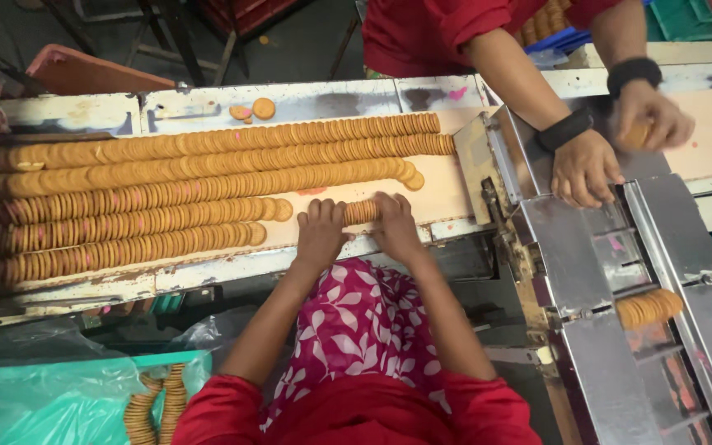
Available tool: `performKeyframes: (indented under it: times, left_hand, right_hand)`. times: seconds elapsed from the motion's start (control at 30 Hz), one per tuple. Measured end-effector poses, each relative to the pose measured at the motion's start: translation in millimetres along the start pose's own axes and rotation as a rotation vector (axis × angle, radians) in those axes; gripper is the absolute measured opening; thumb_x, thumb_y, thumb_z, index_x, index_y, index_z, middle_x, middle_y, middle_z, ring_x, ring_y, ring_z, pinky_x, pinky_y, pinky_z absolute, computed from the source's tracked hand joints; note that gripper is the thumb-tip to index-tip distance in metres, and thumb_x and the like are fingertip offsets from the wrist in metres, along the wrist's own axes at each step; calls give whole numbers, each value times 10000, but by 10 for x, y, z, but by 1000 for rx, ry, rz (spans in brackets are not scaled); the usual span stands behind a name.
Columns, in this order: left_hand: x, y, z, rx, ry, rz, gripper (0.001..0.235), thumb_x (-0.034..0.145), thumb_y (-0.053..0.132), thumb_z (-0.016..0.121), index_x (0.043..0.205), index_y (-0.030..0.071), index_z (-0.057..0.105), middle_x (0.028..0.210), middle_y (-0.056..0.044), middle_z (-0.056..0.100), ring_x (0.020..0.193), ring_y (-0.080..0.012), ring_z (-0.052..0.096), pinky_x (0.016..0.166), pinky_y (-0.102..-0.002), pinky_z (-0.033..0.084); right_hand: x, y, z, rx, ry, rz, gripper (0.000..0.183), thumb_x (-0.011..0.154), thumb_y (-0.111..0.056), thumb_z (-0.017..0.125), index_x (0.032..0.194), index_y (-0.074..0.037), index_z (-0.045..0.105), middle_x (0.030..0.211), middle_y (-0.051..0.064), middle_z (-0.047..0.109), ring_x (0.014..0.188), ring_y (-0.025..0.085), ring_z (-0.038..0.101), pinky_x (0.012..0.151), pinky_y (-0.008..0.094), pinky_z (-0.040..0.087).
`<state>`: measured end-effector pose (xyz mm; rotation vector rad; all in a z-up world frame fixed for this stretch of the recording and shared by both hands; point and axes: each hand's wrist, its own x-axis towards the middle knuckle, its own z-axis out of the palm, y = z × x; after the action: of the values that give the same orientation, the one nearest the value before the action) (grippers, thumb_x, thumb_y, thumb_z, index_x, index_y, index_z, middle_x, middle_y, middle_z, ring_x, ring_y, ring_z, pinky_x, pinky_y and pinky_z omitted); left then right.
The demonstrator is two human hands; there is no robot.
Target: The person stacks round cookies into vertical columns on a moving conveyor belt. They pick up cookies from the belt and place them on top of existing stacks, then move the stacks to a collection area.
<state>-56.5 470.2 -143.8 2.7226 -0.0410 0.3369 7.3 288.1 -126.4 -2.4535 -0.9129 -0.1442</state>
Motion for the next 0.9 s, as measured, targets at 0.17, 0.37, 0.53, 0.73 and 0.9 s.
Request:
performKeyframes:
  times: [0.17,0.37,0.53,0.73,0.9]
  left_hand:
    - [-65,52,-18,60,92,-6,674,720,397,822,1341,260,598,1161,-54,580,1061,-301,522,772,-499,401]
    - [145,133,38,89,8,-33,516,814,344,771,1310,297,639,1136,-46,628,1038,-310,563,799,-527,457]
    - [145,215,-150,-118,-76,-96,515,851,399,753,1329,252,627,1210,-106,654,1067,-379,583,826,-541,500]
    - [449,1709,-293,-541,103,307,486,939,401,720,1366,205,598,1224,-124,648,1104,-385,579,935,-488,488]
    - [646,3217,-313,-514,28,534,496,885,386,729,1347,243,620,1211,-99,649,1115,-374,576,899,-479,501]
  right_hand:
    - [-119,-137,254,-215,-66,173,691,770,-178,805,1401,-229,527,1417,128,497,1310,500,371,929,647,427]
    - [-156,60,113,-145,-59,227,660,801,-247,795,1410,-256,539,1415,97,526,1348,440,399,1001,586,433]
    - [-452,240,-721,133,18,124,648,871,-272,781,1452,-157,520,1428,126,564,1362,359,467,1152,549,310]
    - [-1459,549,-2734,18,211,110,598,909,-351,756,1422,-115,557,1414,152,561,1376,372,456,1193,519,289]
    - [-2654,983,-3698,-272,182,401,607,842,-278,770,1404,-146,581,1380,160,574,1271,410,460,1085,519,361]
